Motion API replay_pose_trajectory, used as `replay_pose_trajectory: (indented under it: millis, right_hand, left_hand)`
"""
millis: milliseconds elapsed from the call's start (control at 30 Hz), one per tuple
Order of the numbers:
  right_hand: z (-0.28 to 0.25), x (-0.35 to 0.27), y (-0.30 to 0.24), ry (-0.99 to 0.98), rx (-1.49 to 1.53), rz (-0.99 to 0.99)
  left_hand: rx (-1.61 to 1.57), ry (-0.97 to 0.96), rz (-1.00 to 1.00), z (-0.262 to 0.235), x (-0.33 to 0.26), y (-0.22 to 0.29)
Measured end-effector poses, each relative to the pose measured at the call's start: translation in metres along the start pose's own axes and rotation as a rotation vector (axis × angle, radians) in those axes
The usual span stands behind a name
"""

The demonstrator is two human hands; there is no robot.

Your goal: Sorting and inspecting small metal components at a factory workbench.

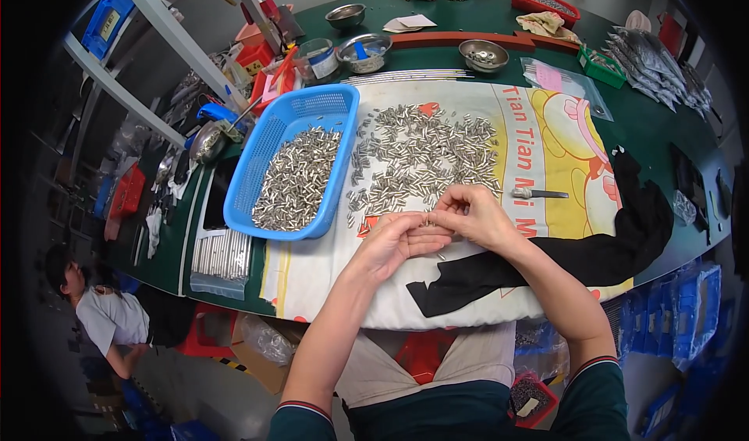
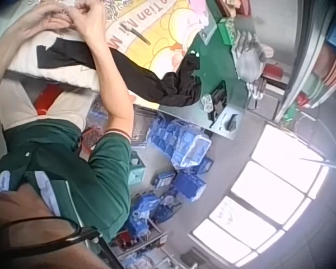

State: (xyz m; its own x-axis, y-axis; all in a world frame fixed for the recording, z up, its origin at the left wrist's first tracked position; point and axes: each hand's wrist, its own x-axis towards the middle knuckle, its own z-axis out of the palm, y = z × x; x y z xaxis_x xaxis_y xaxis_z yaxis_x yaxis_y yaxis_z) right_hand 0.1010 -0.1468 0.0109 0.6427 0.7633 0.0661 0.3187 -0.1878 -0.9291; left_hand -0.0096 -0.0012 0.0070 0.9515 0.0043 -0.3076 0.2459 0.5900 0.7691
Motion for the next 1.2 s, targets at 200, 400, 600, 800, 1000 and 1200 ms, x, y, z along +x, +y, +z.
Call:
replay_pose_trajectory:
  millis: [200, 400, 600, 800, 1000, 1200]
  right_hand:
    - [-0.002, -0.001, -0.001, 0.003, 0.013, 0.002]
    - [-0.005, -0.004, -0.012, -0.037, -0.022, -0.067]
    - [0.003, -0.006, -0.006, 0.103, -0.309, -0.390]
    - [0.004, -0.007, -0.009, 0.127, -0.323, -0.440]
    - [0.006, -0.007, -0.010, 0.156, -0.365, -0.499]
    - [0.011, -0.006, -0.008, 0.264, -0.402, -0.719]
  left_hand:
    - [-0.028, 0.006, -0.016, 0.001, -0.001, 0.000]
    - [-0.084, -0.017, -0.005, -0.007, 0.000, -0.002]
    - [-0.091, -0.028, -0.002, -0.003, 0.001, -0.001]
    - [-0.173, -0.050, -0.014, -0.009, 0.003, -0.004]
    - [-0.290, -0.090, -0.059, -0.012, 0.003, -0.005]
    - [-0.325, -0.089, -0.051, -0.011, 0.004, -0.007]
